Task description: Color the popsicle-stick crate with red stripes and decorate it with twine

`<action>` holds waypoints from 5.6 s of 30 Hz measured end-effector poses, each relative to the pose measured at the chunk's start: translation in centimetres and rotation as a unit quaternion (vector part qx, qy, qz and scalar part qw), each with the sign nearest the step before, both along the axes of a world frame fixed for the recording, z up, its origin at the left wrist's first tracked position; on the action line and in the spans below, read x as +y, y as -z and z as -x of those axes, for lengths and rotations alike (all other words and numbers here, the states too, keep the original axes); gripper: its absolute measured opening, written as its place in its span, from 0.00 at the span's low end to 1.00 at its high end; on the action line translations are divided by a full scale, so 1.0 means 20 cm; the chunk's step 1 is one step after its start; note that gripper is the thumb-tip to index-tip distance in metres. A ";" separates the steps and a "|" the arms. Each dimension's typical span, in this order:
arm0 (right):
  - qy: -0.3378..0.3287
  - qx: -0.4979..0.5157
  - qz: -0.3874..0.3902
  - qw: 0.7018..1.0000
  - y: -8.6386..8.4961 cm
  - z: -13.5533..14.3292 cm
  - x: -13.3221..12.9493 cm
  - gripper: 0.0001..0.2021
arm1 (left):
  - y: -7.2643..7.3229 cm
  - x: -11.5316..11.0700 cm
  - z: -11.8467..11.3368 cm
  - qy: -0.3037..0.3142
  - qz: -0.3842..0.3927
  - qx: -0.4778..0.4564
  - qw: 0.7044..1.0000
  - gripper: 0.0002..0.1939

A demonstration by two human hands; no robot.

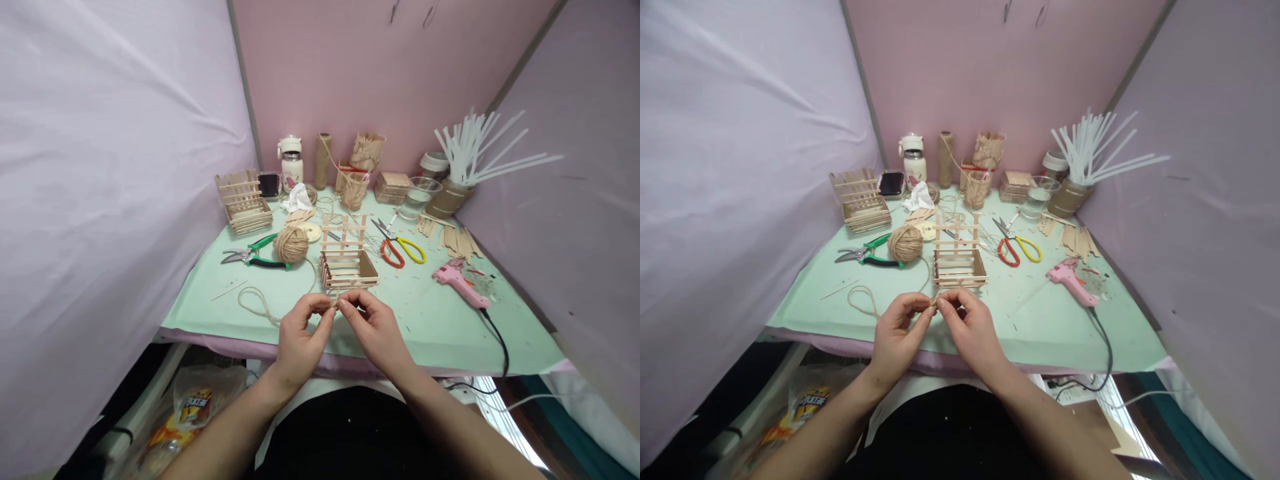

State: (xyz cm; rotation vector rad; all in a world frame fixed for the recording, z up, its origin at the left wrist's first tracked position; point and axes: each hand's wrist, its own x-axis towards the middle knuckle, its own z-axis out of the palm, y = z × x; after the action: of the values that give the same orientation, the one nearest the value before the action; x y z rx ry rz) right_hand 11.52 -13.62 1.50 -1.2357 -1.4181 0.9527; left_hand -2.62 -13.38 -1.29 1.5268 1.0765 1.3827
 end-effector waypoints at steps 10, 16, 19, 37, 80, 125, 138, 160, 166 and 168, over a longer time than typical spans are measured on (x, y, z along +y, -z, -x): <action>-0.050 0.036 0.008 0.998 -0.02 0.00 0.01 0.10 | -0.08 0.03 -0.01 0.041 0.163 -0.126 0.978 0.11; -0.036 0.017 0.027 0.999 -0.01 -0.01 0.01 0.10 | -0.08 0.04 0.01 0.052 0.165 -0.098 0.980 0.09; -0.013 -0.007 0.021 1.000 -0.01 -0.02 0.01 0.10 | -0.07 0.03 0.01 0.047 0.140 -0.099 0.984 0.07; 0.077 -0.152 -0.244 0.955 0.01 0.00 -0.04 0.06 | -0.01 0.04 -0.01 0.003 0.049 -0.059 0.997 0.04; -0.042 -0.209 -0.225 0.951 0.01 -0.08 0.01 0.04 | -0.08 0.03 0.04 0.093 0.222 -0.153 0.958 0.12; -0.007 0.057 0.000 0.998 0.01 -0.02 -0.01 0.09 | -0.04 0.01 -0.05 0.050 0.182 -0.178 0.966 0.10; -0.014 0.012 -0.035 0.999 0.05 -0.03 -0.01 0.05 | -0.06 0.03 -0.01 0.049 0.166 -0.117 0.978 0.06; -0.053 -0.219 -0.200 0.954 0.00 -0.08 -0.01 0.05 | -0.11 -0.02 0.02 0.110 0.150 -0.067 0.980 0.05; -0.055 -0.213 -0.183 0.958 -0.01 -0.09 -0.01 0.06 | -0.12 -0.02 0.03 0.090 0.139 -0.063 0.984 0.05; -0.055 -0.211 -0.177 0.960 -0.01 -0.09 -0.01 0.06 | -0.13 -0.02 0.04 0.101 0.150 -0.065 0.981 0.06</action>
State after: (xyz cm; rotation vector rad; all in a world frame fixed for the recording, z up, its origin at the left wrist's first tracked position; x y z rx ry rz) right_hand 13.35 -13.81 1.72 -1.1349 -1.9131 0.4848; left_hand -3.41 -13.79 1.26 1.2691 0.9707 1.1097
